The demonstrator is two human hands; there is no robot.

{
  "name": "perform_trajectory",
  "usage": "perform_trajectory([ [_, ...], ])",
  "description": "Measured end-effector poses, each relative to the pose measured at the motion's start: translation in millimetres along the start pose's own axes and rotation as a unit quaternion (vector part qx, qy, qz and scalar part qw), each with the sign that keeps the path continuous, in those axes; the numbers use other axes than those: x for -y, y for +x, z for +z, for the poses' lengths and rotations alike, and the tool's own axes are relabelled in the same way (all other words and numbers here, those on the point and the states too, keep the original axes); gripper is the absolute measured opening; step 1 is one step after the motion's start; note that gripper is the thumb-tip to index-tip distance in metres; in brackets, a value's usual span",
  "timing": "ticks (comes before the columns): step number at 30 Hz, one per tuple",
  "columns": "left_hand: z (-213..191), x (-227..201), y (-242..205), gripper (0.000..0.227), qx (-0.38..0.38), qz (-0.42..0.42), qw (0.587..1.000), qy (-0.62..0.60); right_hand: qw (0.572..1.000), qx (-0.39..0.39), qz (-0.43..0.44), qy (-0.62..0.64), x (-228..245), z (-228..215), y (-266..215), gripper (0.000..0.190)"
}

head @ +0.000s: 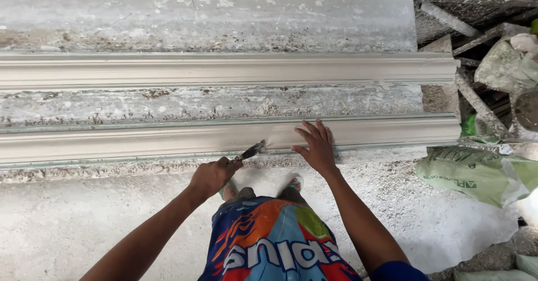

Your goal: Scraping excess material off decorative plaster trim pieces with a putty knife.

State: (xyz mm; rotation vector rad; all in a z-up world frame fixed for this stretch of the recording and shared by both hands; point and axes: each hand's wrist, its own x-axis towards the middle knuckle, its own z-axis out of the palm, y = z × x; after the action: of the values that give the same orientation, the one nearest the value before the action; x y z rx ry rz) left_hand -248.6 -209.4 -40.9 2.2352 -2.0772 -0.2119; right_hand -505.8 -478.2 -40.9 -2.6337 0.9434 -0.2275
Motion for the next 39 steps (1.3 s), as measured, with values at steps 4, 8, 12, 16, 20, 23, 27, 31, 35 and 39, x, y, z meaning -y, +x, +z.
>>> perform_trajectory([
  [4, -28, -46, 40, 0.034, 0.015, 0.028, 0.997, -0.065, 1.000, 0.001, 0.001, -0.007, -2, 2, 2, 0.061],
  [8, -24, -65, 52, 0.032, -0.025, 0.026, 0.996, -0.080, 0.999, 0.025, 0.006, 0.020, -6, -5, 2, 0.059],
  [12, -16, -43, 31, 0.034, -0.005, 0.012, 0.999, -0.038, 0.999, 0.037, 0.017, 0.023, -15, -7, -3, 0.059],
  [16, -20, -73, 57, 0.031, -0.008, 0.025, 0.997, -0.071, 1.000, 0.024, 0.017, 0.006, -23, -10, -3, 0.059],
  [20, -14, -85, 65, 0.032, -0.014, 0.014, 0.997, -0.080, 1.000, 0.014, 0.018, -0.003, -39, -14, -4, 0.063],
  [23, -17, -82, 58, 0.032, 0.006, 0.002, 0.997, -0.079, 1.000, 0.009, 0.022, 0.002, -51, -17, -8, 0.063],
  [27, -8, -98, 81, 0.033, -0.022, 0.023, 0.998, -0.058, 1.000, 0.013, 0.020, 0.012, -61, -17, -8, 0.063],
  [31, -9, -104, 92, 0.031, -0.030, 0.015, 0.997, -0.071, 1.000, 0.017, 0.011, -0.001, -70, -25, -8, 0.060],
  [35, -20, -100, 80, 0.034, 0.013, 0.000, 0.997, -0.071, 1.000, 0.013, 0.005, 0.022, -91, -31, -18, 0.055],
  [39, -1, -120, 94, 0.035, 0.001, -0.006, 0.997, -0.071, 1.000, 0.001, -0.006, 0.020, -95, -33, -20, 0.055],
])
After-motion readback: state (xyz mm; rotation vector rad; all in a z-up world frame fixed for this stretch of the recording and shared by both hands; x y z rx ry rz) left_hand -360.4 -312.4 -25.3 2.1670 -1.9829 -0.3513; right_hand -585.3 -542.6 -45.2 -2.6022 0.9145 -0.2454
